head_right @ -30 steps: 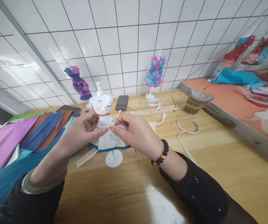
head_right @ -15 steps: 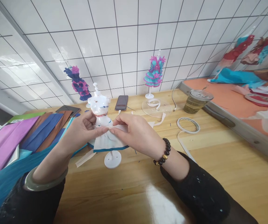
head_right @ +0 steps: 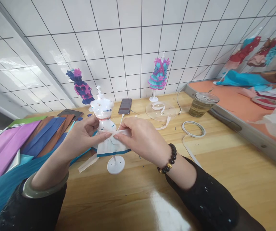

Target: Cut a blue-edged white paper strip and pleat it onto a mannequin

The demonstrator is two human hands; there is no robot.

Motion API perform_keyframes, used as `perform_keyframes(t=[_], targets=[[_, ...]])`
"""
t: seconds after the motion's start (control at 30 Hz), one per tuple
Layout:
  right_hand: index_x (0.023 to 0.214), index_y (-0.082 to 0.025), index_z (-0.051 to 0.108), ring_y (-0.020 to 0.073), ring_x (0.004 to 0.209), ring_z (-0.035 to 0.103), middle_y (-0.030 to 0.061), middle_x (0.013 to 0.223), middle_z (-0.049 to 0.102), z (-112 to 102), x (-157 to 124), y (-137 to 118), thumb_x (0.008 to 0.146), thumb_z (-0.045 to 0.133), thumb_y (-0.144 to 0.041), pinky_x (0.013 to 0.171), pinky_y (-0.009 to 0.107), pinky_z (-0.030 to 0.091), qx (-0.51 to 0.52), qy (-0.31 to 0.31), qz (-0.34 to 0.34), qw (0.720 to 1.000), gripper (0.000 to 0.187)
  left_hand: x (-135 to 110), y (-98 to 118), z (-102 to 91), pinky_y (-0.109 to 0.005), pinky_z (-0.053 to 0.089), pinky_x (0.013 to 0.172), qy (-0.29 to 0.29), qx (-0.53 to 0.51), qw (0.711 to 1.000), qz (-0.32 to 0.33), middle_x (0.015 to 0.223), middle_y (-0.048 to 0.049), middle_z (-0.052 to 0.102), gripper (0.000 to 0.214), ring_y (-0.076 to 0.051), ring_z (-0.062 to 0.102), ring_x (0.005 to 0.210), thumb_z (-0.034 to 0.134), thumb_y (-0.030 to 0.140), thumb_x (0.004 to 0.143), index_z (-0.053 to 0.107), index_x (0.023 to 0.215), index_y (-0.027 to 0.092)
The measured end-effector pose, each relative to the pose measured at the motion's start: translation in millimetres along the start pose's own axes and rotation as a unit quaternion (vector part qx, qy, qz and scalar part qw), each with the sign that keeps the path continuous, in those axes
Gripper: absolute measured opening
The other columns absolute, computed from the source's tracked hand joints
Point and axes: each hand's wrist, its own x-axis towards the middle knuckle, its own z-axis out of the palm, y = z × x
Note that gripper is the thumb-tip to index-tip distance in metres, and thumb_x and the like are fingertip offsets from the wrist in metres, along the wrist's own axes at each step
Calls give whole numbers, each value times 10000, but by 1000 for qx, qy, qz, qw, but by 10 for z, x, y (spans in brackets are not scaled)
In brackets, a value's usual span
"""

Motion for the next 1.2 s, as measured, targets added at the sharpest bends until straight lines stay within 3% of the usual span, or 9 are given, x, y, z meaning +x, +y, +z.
perform_keyframes(t=[0.2, 0.33, 0.43, 0.5, 0.63, 0.73, 0.87, 1.0, 1.2], targets=[[756, -184, 542, 121, 698, 513, -12, 743, 592, -22, -34, -35, 813, 602, -243, 610, 239, 362, -32, 7, -54, 998, 103, -4, -13, -4, -336, 455, 765, 2, 11, 1000, 3, 909, -34, 611, 291, -208, 570, 888, 674, 376, 747, 581, 945, 185], [799, -191, 568, 108, 636, 483, -23, 704, 568, -62, -48, -58, 813, 612, -305, 574, 235, 338, -36, -4, -41, 998, 123, -12, -13, -8, -326, 455, 727, 0, 9, 1000, -2, 836, -19, 585, 282, -195, 562, 841, 685, 388, 733, 570, 886, 181], [826, -199, 591, 100, 583, 446, -35, 639, 523, -94, -45, -44, 815, 604, -383, 542, 234, 315, -33, -19, -15, 999, 184, -11, -15, -16, -331, 460, 722, -8, -7, 1000, -9, 860, -32, 595, 310, -204, 568, 860, 692, 390, 727, 564, 908, 174], [733, -193, 568, 95, 550, 409, -39, 586, 475, -107, -39, -20, 830, 564, -455, 512, 236, 286, -41, -48, -7, 998, 280, -9, -17, -26, -339, 465, 729, -13, -14, 1000, -12, 868, -40, 603, 313, -213, 576, 870, 699, 385, 721, 561, 899, 168], [567, -181, 398, 79, 500, 316, -49, 531, 350, -116, -31, 31, 844, 455, -591, 455, 238, 229, -7, -124, -1, 992, 498, -8, -14, -52, -357, 478, 764, -34, -32, 999, -10, 914, -57, 628, 324, -229, 593, 908, 711, 354, 716, 572, 939, 164], [584, -184, 383, 72, 501, 292, -55, 549, 312, -122, -28, 41, 874, 429, -553, 438, 221, 231, 70, -142, 4, 987, 471, -16, 0, -68, -362, 481, 792, -55, -39, 998, 3, 954, -63, 646, 313, -233, 597, 932, 715, 328, 716, 589, 956, 171], [660, -179, 513, 77, 535, 346, -46, 587, 396, -136, -29, 19, 879, 476, -456, 456, 211, 273, 124, -143, 8, 982, 356, -29, 22, -76, -368, 477, 825, -72, -27, 997, 7, 1007, -64, 652, 298, -241, 593, 973, 712, 316, 720, 611, 967, 183], [737, -190, 608, 80, 538, 380, -50, 583, 430, -146, -42, 0, 854, 536, -393, 468, 211, 288, 126, -131, 9, 983, 245, -25, 27, -78, -376, 479, 823, -76, -24, 997, 6, 996, -64, 656, 287, -246, 597, 967, 708, 318, 723, 621, 961, 184], [757, -200, 626, 76, 506, 370, -61, 544, 422, -106, -56, 14, 849, 545, -358, 449, 213, 265, 82, -106, 6, 991, 200, -16, 17, -85, -384, 477, 813, -76, -21, 997, 5, 985, -63, 647, 282, -240, 594, 943, 694, 326, 736, 610, 965, 183]])
